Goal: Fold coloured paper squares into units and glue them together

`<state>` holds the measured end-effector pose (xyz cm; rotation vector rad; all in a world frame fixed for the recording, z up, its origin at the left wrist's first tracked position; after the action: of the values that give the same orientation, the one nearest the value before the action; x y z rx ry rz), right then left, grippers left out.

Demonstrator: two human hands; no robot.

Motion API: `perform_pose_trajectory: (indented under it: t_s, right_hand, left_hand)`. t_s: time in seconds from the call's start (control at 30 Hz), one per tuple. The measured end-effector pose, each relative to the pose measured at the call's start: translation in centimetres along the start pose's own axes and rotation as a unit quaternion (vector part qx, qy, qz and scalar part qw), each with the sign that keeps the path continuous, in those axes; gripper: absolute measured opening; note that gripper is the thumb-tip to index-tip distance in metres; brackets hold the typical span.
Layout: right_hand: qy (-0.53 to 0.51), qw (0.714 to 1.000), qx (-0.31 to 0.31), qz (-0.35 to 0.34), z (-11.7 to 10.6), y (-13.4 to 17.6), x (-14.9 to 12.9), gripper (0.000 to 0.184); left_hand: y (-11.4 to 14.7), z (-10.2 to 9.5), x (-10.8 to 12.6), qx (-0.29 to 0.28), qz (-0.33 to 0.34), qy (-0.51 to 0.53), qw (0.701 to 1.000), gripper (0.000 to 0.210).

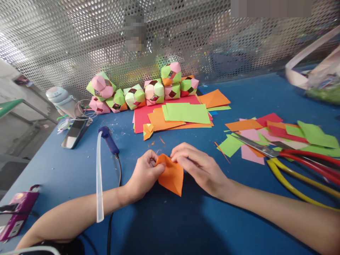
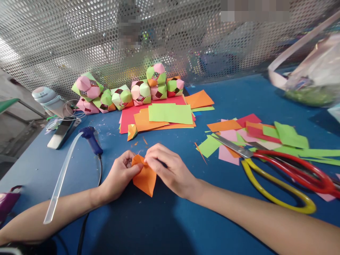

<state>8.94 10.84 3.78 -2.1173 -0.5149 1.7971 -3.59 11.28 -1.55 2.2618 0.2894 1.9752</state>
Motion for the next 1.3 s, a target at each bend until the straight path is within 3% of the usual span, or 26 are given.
perform_pose_trajectory:
  t_s: [0.07, 0.13, 0.2, 0.27, 0.57, 0.8, 1.3]
  right_hand:
    - [-0.063, 0.990, 0.034, 0.118, -0.4, -0.1, 2.1, 0.022]
    - [-0.139, 0.961, 0.046, 0.236, -0.1, 0.2, 4.2, 0.024]
    - [-0.192, 0.928, 0.012, 0.320, 1.1, 0.7, 5.5, 0.025]
    - [-0.204, 0.911, -0.033, 0.356, 2.1, 1.0, 5.8, 0.026]
    - [-0.032, 0.960, -0.134, 0.244, 1.9, 0.5, 4.1, 0.021]
    - [0.063, 0.976, -0.123, 0.169, 1.1, -0.1, 3.1, 0.016]
    - [0.077, 0.980, -0.095, 0.155, 0.9, -0.2, 3.3, 0.014]
  left_hand:
    - [0.0, 0.0, 0.1, 0.000, 0.007, -0.009, 1.000, 0.019]
    - [0.0, 0.1, 0.1, 0.000, 0.009, -0.020, 1.000, 0.019]
    - [0.0, 0.1, 0.1, -0.001, 0.009, -0.032, 0.999, 0.018]
    - [0.0, 0.1, 0.1, -0.003, 0.010, -0.043, 0.999, 0.018]
    - [0.0, 0.2, -0.1, -0.010, 0.008, -0.040, 0.999, 0.013]
    - [-0.1, 0.3, -0.2, -0.019, 0.008, -0.044, 0.999, 0.014]
    - [-0.2, 0.4, 0.1, -0.027, 0.020, -0.051, 0.998, 0.015]
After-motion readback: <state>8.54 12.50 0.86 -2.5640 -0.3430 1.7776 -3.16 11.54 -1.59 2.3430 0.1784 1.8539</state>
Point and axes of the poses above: each hand's wrist, its own y-axis away from the middle knuckle, its own z-axis out of the palm, x = y × z, the point moved 9 cm from there along -y, towards the middle knuckle, and after that the axes turned 14 degrees about x, right-handed, at the moved point
